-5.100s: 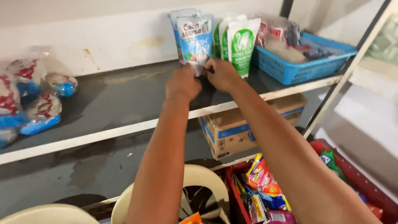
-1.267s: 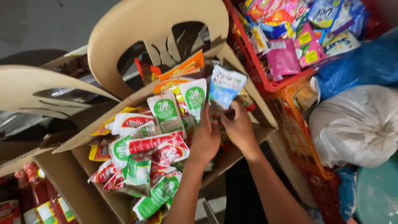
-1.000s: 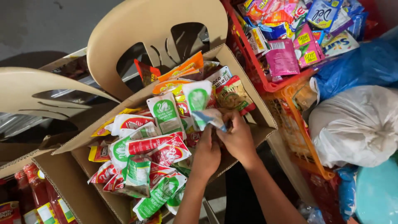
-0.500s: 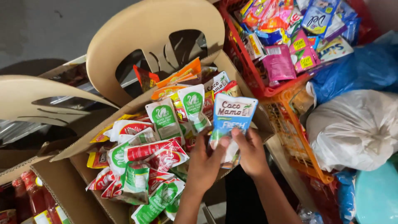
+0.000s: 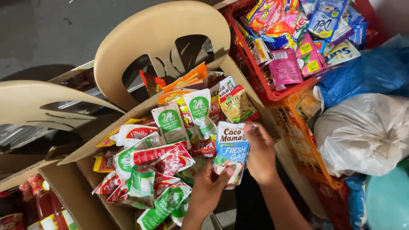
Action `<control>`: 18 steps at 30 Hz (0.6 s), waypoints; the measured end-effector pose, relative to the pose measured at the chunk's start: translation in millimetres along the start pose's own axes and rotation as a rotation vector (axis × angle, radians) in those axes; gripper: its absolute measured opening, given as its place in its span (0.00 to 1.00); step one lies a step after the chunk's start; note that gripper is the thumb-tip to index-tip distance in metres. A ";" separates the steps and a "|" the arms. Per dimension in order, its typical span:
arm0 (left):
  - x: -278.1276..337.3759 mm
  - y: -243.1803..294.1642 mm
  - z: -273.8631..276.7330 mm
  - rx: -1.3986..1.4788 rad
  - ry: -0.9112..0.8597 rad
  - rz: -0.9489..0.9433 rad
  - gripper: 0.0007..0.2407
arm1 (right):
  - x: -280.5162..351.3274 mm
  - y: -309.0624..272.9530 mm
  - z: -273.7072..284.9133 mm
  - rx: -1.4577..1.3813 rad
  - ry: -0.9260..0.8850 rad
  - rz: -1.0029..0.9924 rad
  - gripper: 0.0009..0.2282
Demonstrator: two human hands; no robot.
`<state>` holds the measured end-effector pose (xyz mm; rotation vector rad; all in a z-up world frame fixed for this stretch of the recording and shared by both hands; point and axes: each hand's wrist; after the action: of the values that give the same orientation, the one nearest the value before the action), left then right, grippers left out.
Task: Organizing and placing various condiment and food pouches onto a shelf in a grocery store.
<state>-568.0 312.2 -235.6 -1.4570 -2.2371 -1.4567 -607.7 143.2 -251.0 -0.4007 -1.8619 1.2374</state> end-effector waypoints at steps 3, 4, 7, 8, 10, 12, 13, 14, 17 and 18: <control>6.3 10.2 -7.6 -0.047 -0.011 -0.029 0.16 | 10.2 -18.3 -2.4 -0.043 -0.026 0.076 0.12; 5.5 13.4 -10.4 -0.094 -0.006 -0.069 0.17 | 12.4 -25.9 -3.3 -0.055 -0.047 0.107 0.12; 4.5 19.2 -17.4 -0.132 0.001 -0.144 0.17 | 19.1 -31.8 7.3 -0.083 -0.111 0.208 0.14; 5.1 20.7 -19.3 -0.122 0.007 -0.173 0.17 | 21.7 -30.7 12.7 -0.101 -0.153 0.272 0.16; 5.4 19.7 -19.4 -0.111 0.009 -0.227 0.16 | 26.9 -36.3 23.9 0.007 -0.179 0.334 0.18; 1.1 24.1 -21.3 -0.102 0.009 -0.295 0.16 | 29.1 -43.5 28.6 0.111 -0.210 0.408 0.19; -1.7 27.7 -23.3 -0.069 -0.004 -0.328 0.15 | 30.6 -47.2 28.7 0.224 -0.237 0.409 0.19; -3.4 31.0 -25.4 -0.036 -0.016 -0.360 0.15 | 32.9 -50.6 29.3 0.338 -0.263 0.408 0.18; -5.1 51.0 -45.0 0.135 -0.071 -0.364 0.16 | 36.7 -62.0 25.5 0.380 -0.296 0.330 0.17; -5.7 66.6 -53.3 0.129 -0.078 -0.385 0.16 | 32.3 -66.9 24.7 0.375 -0.304 0.351 0.17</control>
<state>-535.4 274.1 -166.4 -1.1069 -2.7181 -1.3285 -634.3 118.7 -181.5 -0.3553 -1.7956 1.9372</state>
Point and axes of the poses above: each hand's wrist, its own x-axis away from the middle knuckle, its own z-axis out of the back of the hand, y = z × x, and after that the axes turned 8 degrees about x, right-handed
